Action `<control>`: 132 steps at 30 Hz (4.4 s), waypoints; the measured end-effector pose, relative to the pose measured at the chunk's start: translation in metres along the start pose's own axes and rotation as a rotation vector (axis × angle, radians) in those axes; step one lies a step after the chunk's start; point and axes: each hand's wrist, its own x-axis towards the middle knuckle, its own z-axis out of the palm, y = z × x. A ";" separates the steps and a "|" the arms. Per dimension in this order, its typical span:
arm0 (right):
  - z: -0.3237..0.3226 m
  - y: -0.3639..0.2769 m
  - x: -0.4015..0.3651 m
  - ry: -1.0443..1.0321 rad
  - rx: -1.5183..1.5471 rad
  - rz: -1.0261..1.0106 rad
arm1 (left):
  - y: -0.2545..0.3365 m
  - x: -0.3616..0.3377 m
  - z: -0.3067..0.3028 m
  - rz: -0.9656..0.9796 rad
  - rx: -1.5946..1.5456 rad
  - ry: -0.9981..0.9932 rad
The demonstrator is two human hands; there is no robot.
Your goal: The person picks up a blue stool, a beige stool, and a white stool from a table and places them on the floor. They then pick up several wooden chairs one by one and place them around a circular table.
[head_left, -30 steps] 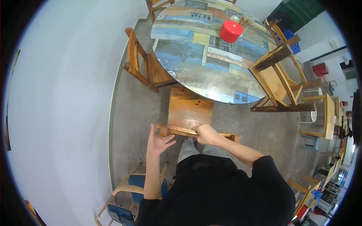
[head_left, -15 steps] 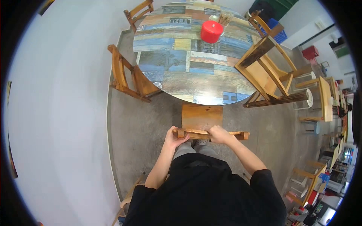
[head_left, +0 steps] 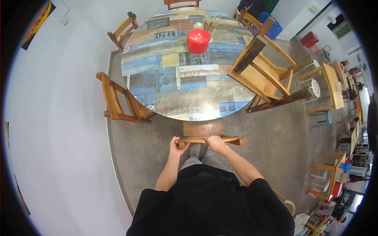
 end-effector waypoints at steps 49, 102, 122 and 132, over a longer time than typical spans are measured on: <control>0.003 0.075 -0.111 0.371 1.779 0.891 | 0.030 -0.061 0.065 0.018 0.828 0.298; -0.170 0.811 -0.334 0.817 1.804 1.047 | -0.611 0.305 0.666 0.711 2.164 0.329; -0.329 1.009 -0.177 0.137 1.429 0.610 | -0.629 0.197 0.728 1.036 1.205 0.099; -0.514 1.067 -0.058 0.040 1.416 0.338 | -0.725 0.131 0.725 1.355 0.858 0.256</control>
